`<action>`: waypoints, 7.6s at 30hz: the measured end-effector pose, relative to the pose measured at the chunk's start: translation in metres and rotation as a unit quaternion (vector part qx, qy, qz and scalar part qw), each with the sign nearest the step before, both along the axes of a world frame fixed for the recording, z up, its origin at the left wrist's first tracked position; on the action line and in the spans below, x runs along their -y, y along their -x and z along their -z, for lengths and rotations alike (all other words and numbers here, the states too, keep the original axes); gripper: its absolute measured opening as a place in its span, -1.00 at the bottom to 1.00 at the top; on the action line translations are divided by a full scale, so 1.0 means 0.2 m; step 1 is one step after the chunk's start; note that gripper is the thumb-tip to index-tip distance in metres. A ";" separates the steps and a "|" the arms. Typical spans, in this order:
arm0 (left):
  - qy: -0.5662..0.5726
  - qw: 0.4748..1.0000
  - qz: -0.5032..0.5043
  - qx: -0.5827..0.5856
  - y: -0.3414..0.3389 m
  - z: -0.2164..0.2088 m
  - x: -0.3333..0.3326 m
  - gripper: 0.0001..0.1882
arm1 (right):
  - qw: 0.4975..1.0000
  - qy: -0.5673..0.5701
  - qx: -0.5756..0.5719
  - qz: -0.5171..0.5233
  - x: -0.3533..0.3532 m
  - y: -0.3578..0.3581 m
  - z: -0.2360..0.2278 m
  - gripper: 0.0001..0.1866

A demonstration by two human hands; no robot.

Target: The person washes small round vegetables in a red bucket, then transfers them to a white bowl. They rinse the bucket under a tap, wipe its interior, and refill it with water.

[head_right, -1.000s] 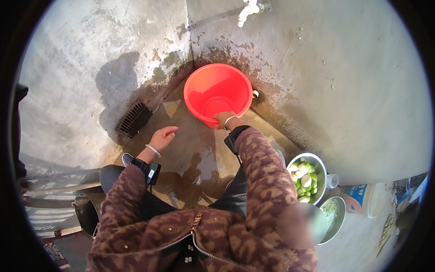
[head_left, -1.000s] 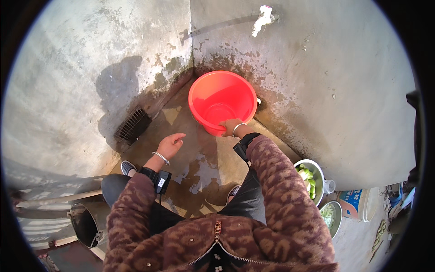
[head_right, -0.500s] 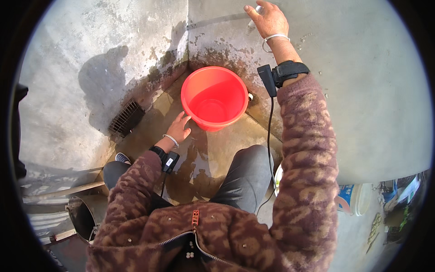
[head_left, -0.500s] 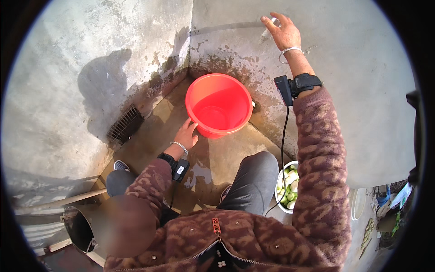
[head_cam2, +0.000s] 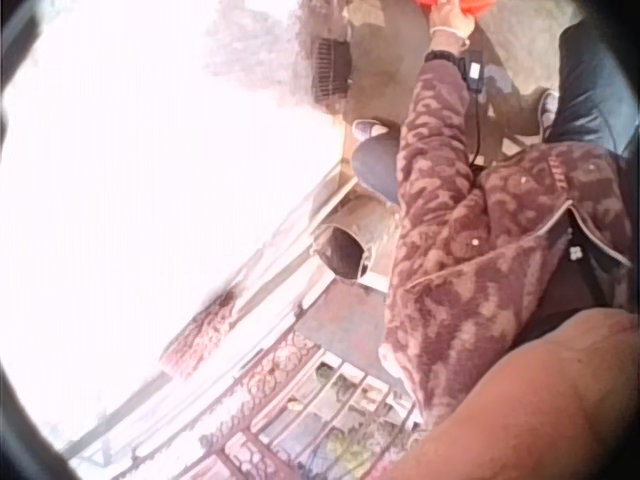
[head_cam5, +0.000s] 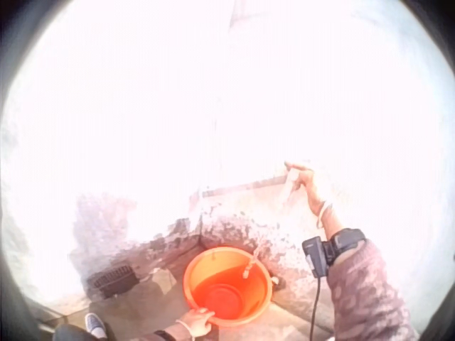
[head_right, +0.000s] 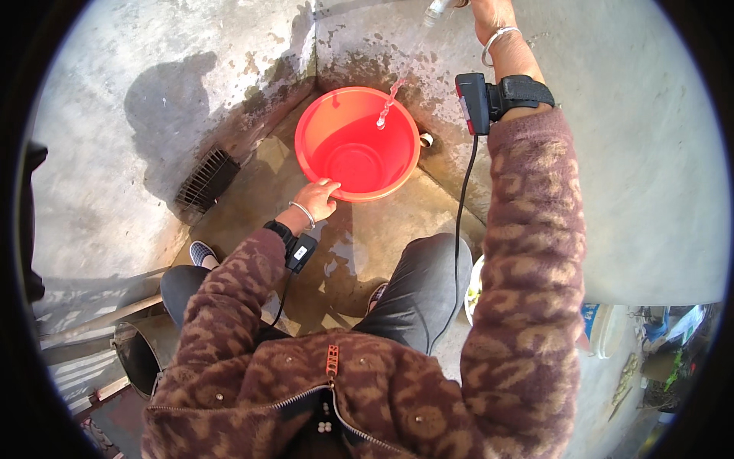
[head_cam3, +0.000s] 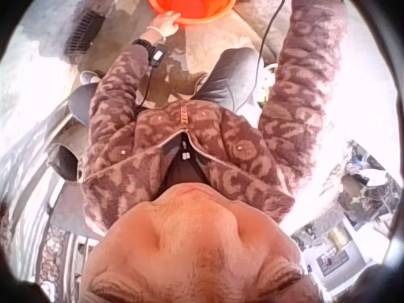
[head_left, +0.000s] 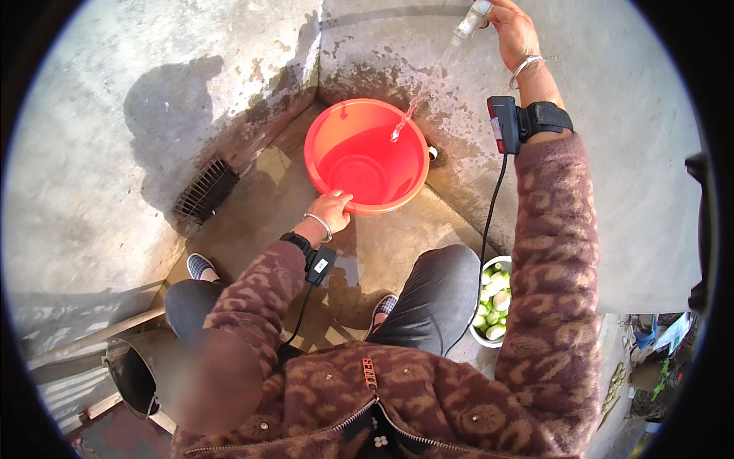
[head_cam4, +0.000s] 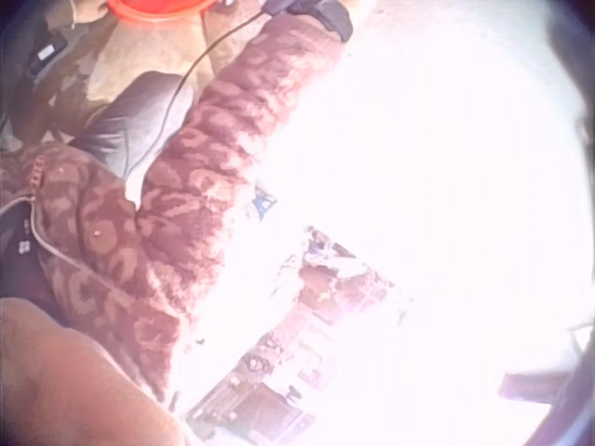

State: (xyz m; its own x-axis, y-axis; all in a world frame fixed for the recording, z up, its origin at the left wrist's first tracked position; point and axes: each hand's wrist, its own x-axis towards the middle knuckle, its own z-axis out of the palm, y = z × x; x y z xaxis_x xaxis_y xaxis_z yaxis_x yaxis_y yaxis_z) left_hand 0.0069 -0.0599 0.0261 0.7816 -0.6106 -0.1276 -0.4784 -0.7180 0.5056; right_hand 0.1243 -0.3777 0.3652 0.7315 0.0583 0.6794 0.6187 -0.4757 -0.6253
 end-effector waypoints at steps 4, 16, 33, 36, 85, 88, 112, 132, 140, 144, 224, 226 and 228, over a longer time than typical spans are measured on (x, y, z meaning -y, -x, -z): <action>0.047 0.998 0.013 0.050 0.05 0.02 -0.05 -0.53 | 0.997 -0.001 0.058 -0.055 0.04 -0.06 0.01 -0.69; 0.064 0.996 0.024 0.065 0.15 0.08 -0.12 -0.64 | 0.998 -0.050 0.008 -0.023 0.05 -0.11 0.02 -0.65; 0.000 0.997 -0.046 -0.061 0.22 -0.06 -0.17 -0.49 | 0.843 -0.364 -0.380 0.111 -0.51 0.70 1.21 -0.52; 0.004 0.997 -0.054 -0.058 0.28 -0.04 -0.18 -0.49 | 0.892 0.012 -0.423 0.158 -0.69 0.95 1.55 -0.49; -0.109 0.984 0.135 -0.029 -0.01 -0.17 -0.04 -0.44 | 0.836 0.434 -0.333 0.042 -0.75 1.07 1.66 -0.73; -0.086 0.989 0.124 -0.003 -0.01 -0.16 -0.02 -0.47 | 0.840 0.436 -0.319 0.053 -0.72 1.12 1.64 -0.76; 0.215 0.975 -0.051 -0.017 -0.01 -0.34 0.01 -0.60 | 0.844 0.430 -0.311 0.083 -0.70 1.17 1.64 -0.70; 0.712 0.619 -0.005 -0.330 0.40 -1.25 -0.12 -0.46 | 0.852 0.333 -0.395 0.089 -0.70 1.13 1.59 -0.59; 0.709 0.621 0.043 -0.330 0.61 -1.47 -0.11 -0.46 | 0.859 0.329 -0.382 0.089 -0.69 1.12 1.60 -0.60; 0.710 0.619 0.055 -0.333 0.62 -1.47 -0.10 -0.45 | 0.848 0.357 -0.384 0.081 -0.69 1.12 1.60 -0.62; 0.569 0.636 -0.305 -0.422 0.07 -0.44 -0.06 -0.49 | 0.879 -0.203 -0.425 0.081 -0.18 0.98 1.22 -0.71; 0.566 0.639 -0.266 -0.447 0.07 -0.41 -0.02 -0.49 | 0.874 -0.276 -0.394 0.071 -0.19 0.95 1.25 -0.72; 0.555 0.641 -0.238 -0.473 0.07 -0.38 0.03 -0.50 | 0.859 -0.344 -0.376 0.057 -0.22 0.92 1.29 -0.72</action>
State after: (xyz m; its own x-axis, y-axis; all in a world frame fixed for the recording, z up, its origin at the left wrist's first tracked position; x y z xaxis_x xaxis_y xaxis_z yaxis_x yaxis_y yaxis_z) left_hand -0.0074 -0.0663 0.1013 0.8067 -0.4562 -0.3756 0.5594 0.3849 0.7341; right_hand -0.0607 -0.3337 0.1078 0.9527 -0.2686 -0.1421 -0.1086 0.1356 -0.9848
